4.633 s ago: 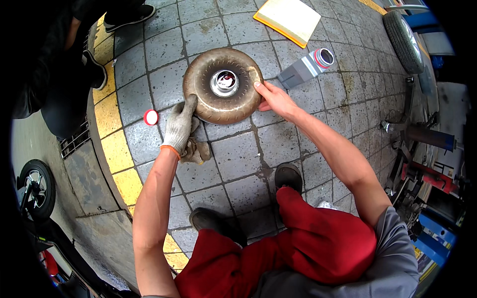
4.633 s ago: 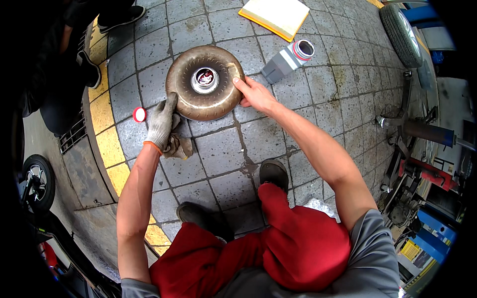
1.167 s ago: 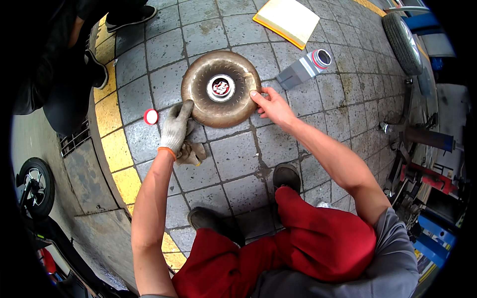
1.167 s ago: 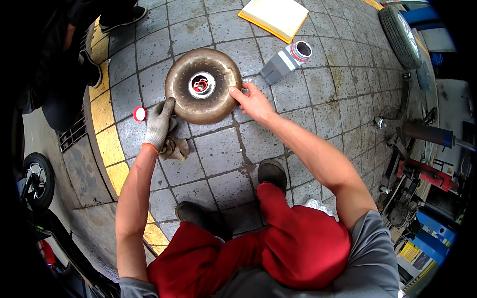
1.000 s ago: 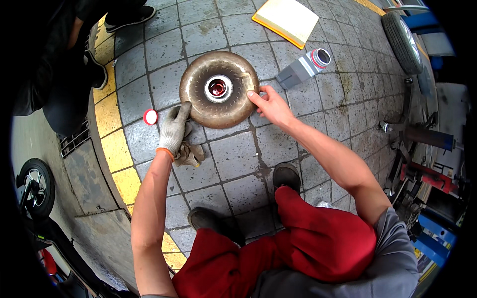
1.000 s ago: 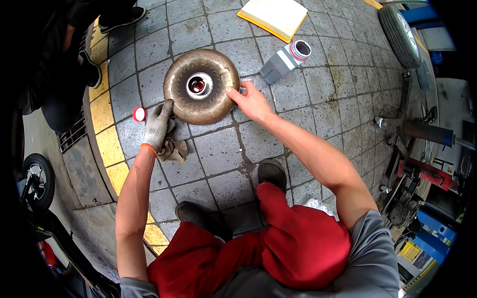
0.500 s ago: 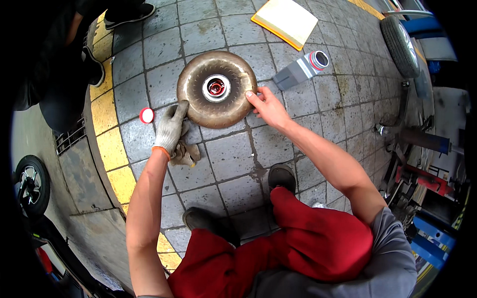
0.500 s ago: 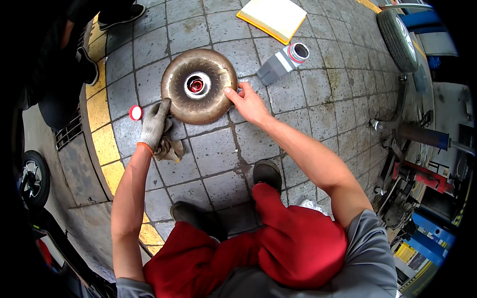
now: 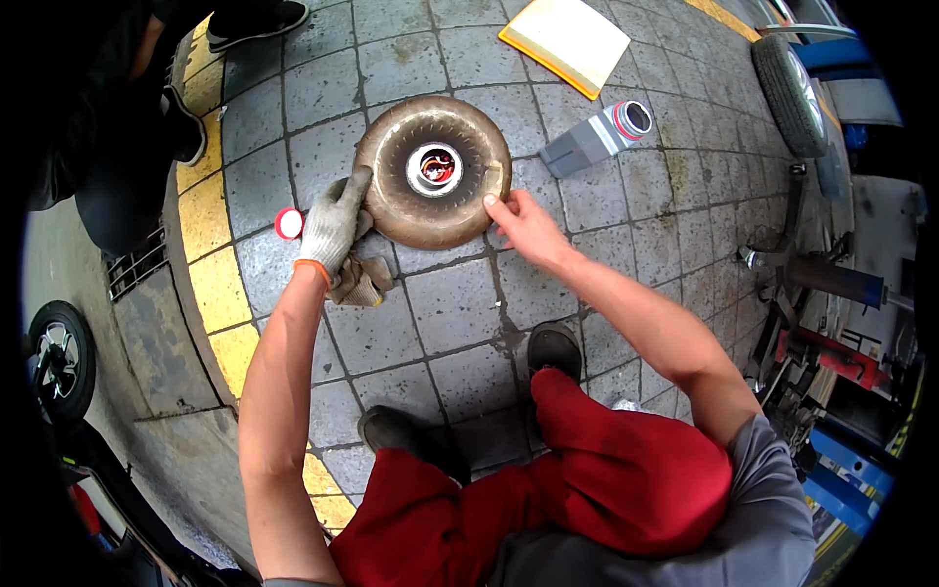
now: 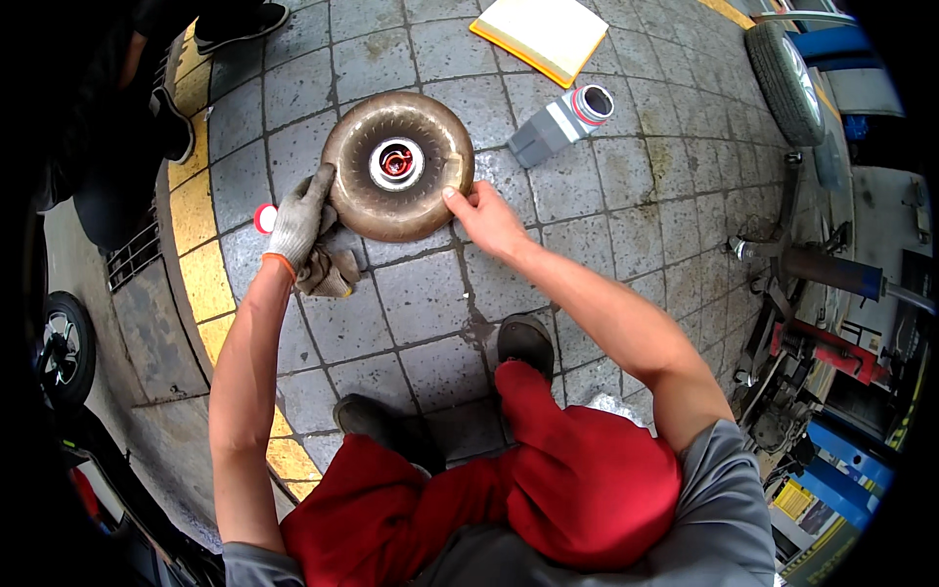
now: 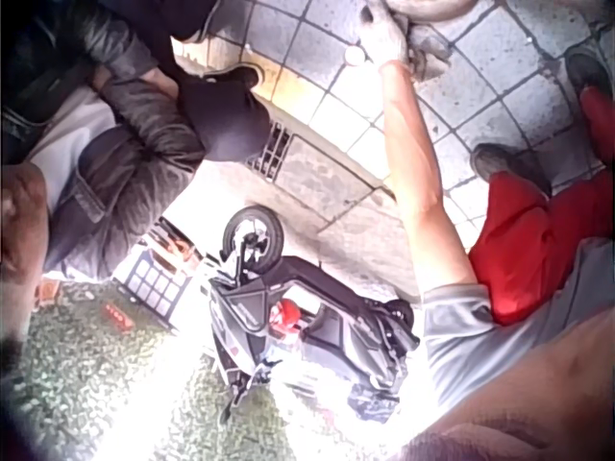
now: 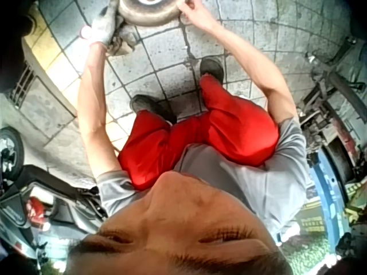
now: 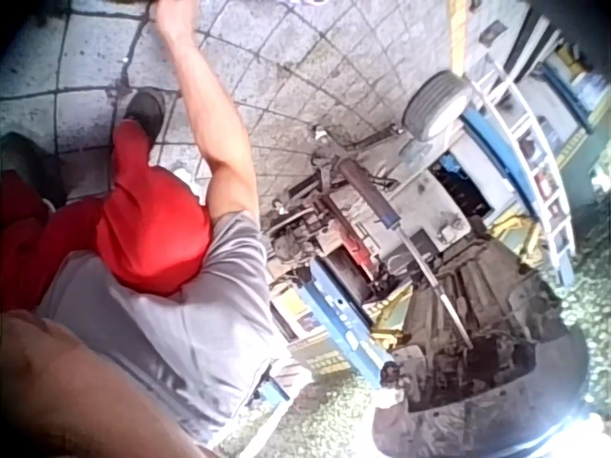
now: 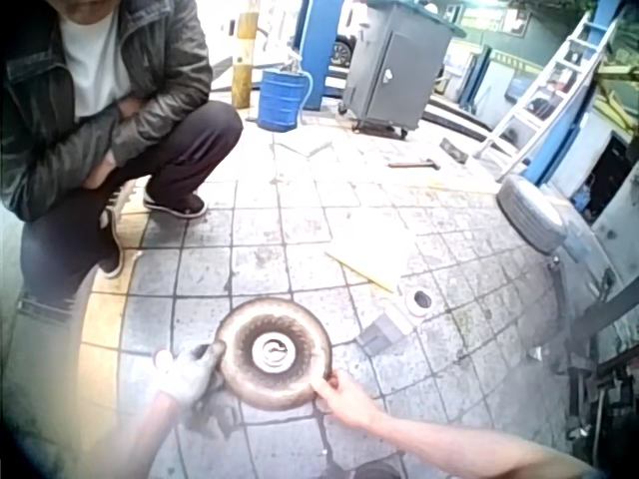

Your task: The person retrieves a bottle of red lubricant and pours it into the center of a turbocharger component resting on the floor. They rotate the turbocharger to distribute the fluid and continue pouring in several stages.

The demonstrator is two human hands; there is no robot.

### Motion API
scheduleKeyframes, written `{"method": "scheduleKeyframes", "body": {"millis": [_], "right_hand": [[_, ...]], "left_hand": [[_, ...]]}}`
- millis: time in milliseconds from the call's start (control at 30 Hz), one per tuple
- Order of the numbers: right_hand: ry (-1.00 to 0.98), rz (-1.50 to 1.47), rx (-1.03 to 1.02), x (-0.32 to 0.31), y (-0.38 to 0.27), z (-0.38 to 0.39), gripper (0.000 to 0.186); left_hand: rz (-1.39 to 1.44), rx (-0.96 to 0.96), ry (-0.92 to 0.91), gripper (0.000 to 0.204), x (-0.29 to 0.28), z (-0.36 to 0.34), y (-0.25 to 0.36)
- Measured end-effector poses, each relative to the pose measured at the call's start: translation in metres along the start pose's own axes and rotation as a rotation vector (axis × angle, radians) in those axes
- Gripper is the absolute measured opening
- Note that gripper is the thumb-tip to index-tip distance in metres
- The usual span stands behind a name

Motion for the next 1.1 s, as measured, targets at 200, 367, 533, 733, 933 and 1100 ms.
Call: {"method": "scheduleKeyframes", "body": {"millis": [200, 367, 533, 733, 933, 1100], "right_hand": [[0.061, -0.088, -0.121, -0.033, -0.025, -0.046, 0.079], [0.057, -0.158, -0.163, -0.027, -0.032, -0.05, 0.086], [0.067, -0.222, -0.148, -0.024, -0.03, -0.046, 0.086], [0.087, -0.227, -0.155, -0.024, -0.034, -0.037, 0.085], [0.084, -0.256, -0.143, -0.024, -0.034, -0.036, 0.082], [0.09, -0.264, -0.156, -0.021, -0.037, -0.035, 0.081]], "left_hand": [[0.03, 0.01, -0.044, 0.077, 0.009, 0.007, -0.032], [-0.011, 0.022, -0.02, 0.09, 0.008, 0.009, -0.051], [0.036, -0.022, -0.012, 0.087, 0.001, 0.0, -0.058], [0.092, -0.029, -0.034, 0.085, 0.002, -0.001, -0.054], [0.112, -0.047, -0.054, 0.083, 0.004, 0.003, -0.051], [0.102, -0.022, -0.035, 0.08, 0.0, 0.0, -0.054]]}}
Point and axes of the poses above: each hand's wrist, its own z-axis away from the middle knuckle, its own x-axis out of the palm, y = z × x, the point moved 10 cm from there along -z, towards the middle knuckle, and after that the axes turned 14 degrees about -x, right-handed, at the moved point
